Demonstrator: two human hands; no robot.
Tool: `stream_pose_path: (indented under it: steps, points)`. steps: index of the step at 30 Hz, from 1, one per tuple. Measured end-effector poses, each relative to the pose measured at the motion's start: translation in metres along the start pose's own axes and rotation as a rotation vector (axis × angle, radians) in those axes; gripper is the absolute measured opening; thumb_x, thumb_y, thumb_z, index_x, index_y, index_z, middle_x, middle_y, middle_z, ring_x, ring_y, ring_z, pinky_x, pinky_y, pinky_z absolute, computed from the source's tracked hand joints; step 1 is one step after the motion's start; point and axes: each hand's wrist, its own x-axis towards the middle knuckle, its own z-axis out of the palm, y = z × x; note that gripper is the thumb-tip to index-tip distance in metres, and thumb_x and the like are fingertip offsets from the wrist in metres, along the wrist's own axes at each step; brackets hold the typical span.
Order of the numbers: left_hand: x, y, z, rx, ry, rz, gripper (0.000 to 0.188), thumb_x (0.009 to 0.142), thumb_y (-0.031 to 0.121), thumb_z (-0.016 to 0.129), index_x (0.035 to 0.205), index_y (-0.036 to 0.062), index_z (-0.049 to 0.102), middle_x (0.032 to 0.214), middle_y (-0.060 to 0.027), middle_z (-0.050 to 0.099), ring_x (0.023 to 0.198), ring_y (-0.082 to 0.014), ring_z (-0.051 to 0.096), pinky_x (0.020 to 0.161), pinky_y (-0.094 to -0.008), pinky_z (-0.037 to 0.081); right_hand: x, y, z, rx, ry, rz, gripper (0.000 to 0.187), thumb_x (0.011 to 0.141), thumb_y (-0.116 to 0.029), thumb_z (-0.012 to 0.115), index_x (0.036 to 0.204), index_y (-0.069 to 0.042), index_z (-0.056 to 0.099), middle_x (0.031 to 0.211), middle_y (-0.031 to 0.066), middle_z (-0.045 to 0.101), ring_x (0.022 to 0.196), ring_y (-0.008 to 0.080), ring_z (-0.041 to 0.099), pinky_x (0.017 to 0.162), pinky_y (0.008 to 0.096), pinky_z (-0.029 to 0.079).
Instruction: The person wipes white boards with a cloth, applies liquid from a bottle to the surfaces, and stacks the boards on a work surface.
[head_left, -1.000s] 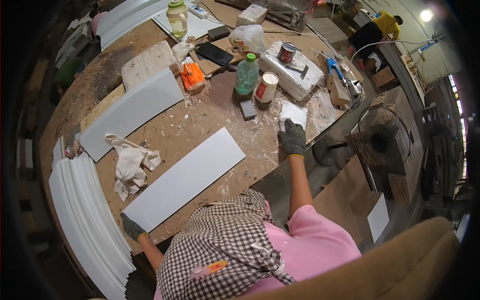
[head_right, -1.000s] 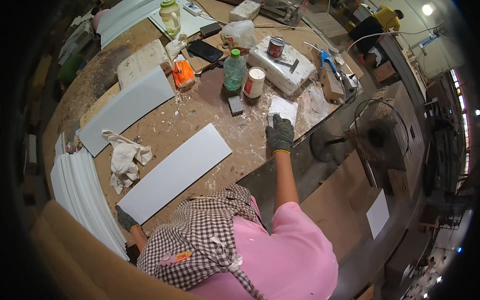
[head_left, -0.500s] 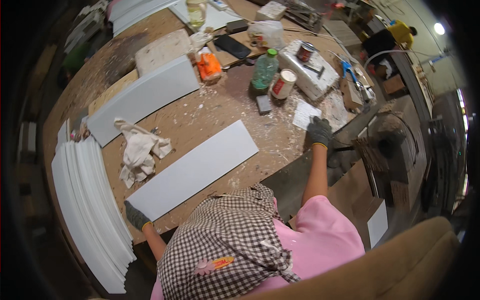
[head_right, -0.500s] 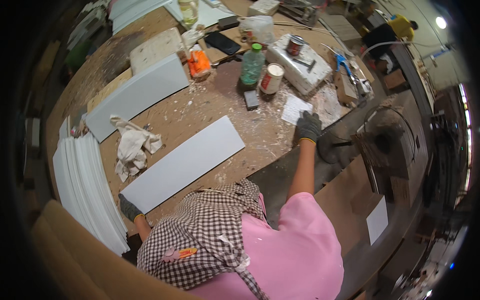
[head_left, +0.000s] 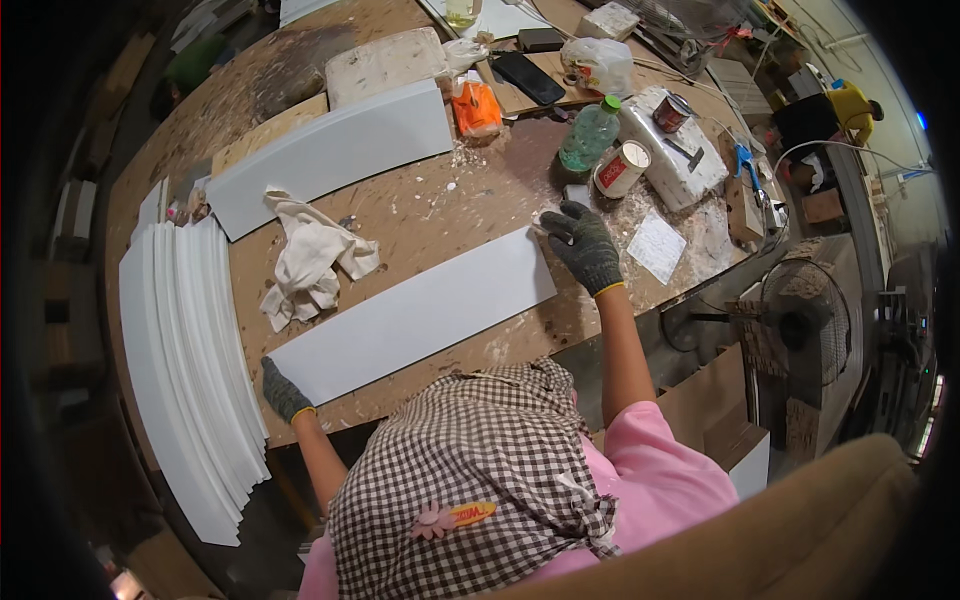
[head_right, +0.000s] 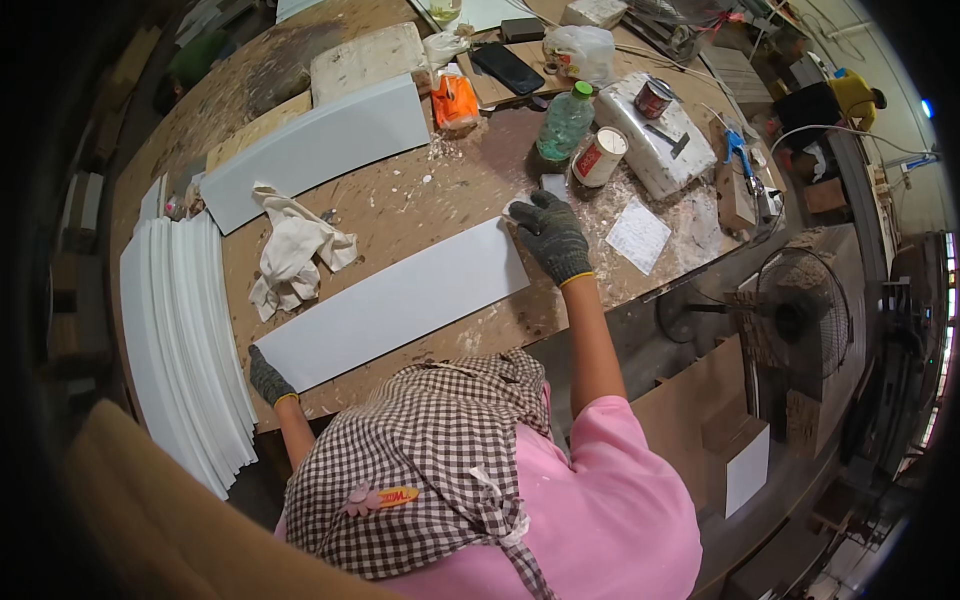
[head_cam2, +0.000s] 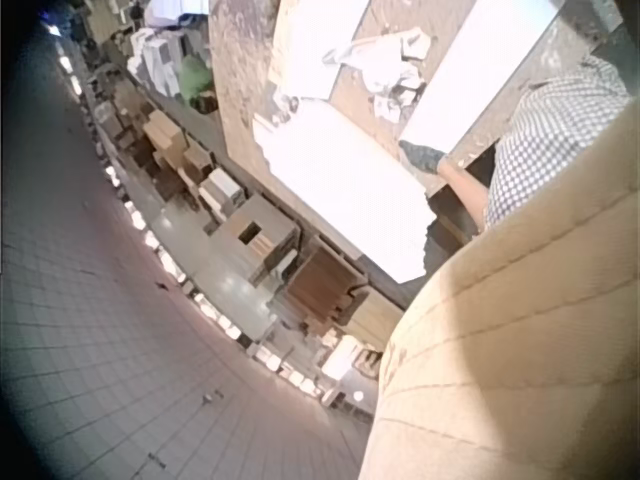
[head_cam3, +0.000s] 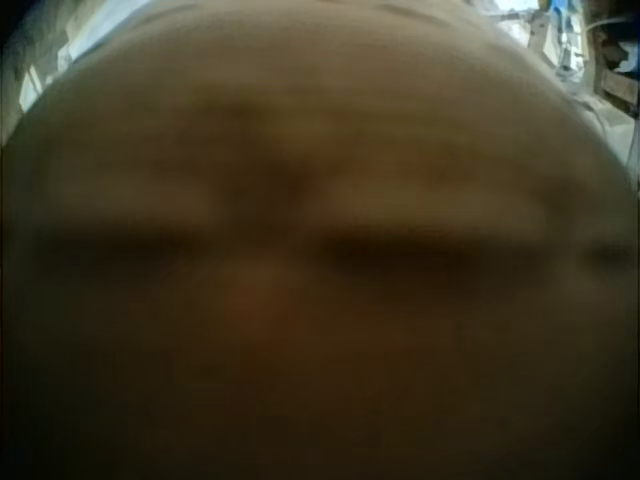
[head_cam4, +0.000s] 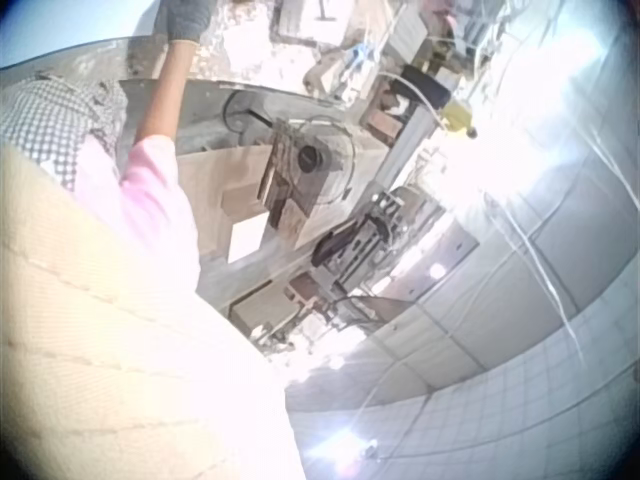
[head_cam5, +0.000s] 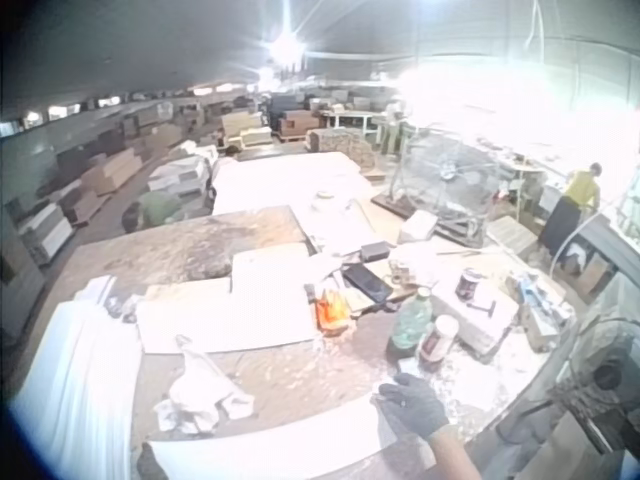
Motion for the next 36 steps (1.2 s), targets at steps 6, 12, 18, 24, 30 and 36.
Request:
stream_pose_path:
  steps: [6,12,18,24,30,36]
  points:
    - [-0.013,0.023,0.004,-0.022,0.02,-0.072,0.045,0.1,0.029,0.041,0.12,-0.0079,0.057,0.112,-0.0184,0.065,0.097,-0.0244,0.063,0.087,-0.0327,0.048,0.016,-0.008,0.001,-0.276,-0.169,-0.052,0.031,0.076,-0.017,0.068,0.107,-0.018,0.069,0.123,0.0191,0.056,0.11,0.0354,0.055,0.095,0.0427,0.044]
    - [-0.012,0.019,0.002,0.018,0.037,-0.063,0.046,0.1,0.03,0.041,0.119,-0.0084,0.058,0.11,-0.0185,0.066,0.095,-0.0247,0.063,0.087,-0.0334,0.048,0.016,-0.005,0.007,-0.258,-0.136,-0.068,0.027,0.076,-0.021,0.069,0.103,-0.017,0.069,0.12,0.0197,0.057,0.109,0.0364,0.055,0.093,0.0428,0.046]
    - [0.0,-0.001,-0.001,0.192,0.021,0.055,0.043,0.101,0.024,0.036,0.122,-0.0073,0.056,0.115,-0.0192,0.064,0.101,-0.0266,0.063,0.09,-0.0347,0.047,0.017,-0.004,0.003,-0.188,-0.169,0.027,0.029,0.075,-0.025,0.071,0.103,-0.016,0.07,0.117,0.0203,0.059,0.108,0.037,0.056,0.094,0.0432,0.045]
    - [0.012,-0.028,-0.005,0.175,0.091,0.227,0.057,0.097,0.043,0.046,0.107,-0.01,0.063,0.103,-0.0164,0.066,0.087,-0.0242,0.062,0.081,-0.0333,0.049,0.026,-0.012,-0.005,-0.225,-0.252,0.079,0.028,0.075,-0.023,0.071,0.102,-0.015,0.07,0.119,0.0196,0.059,0.107,0.0358,0.057,0.095,0.0409,0.046]
    - [-0.008,0.006,0.005,0.048,0.09,0.093,0.055,0.097,0.042,0.046,0.108,-0.0101,0.063,0.101,-0.0157,0.067,0.085,-0.0241,0.061,0.08,-0.0332,0.048,0.02,-0.005,0.004,-0.208,-0.193,-0.013,0.03,0.074,-0.016,0.069,0.103,-0.018,0.069,0.116,0.0178,0.059,0.107,0.0365,0.056,0.094,0.0414,0.046]
    - [-0.003,-0.002,-0.006,0.203,0.066,0.137,0.047,0.099,0.031,0.041,0.114,-0.0089,0.06,0.109,-0.0193,0.065,0.096,-0.0266,0.062,0.087,-0.035,0.047,0.027,-0.02,0.014,-0.233,-0.222,-0.237,0.031,0.072,-0.012,0.065,0.101,-0.02,0.07,0.115,0.0165,0.058,0.105,0.0346,0.057,0.093,0.0414,0.046]
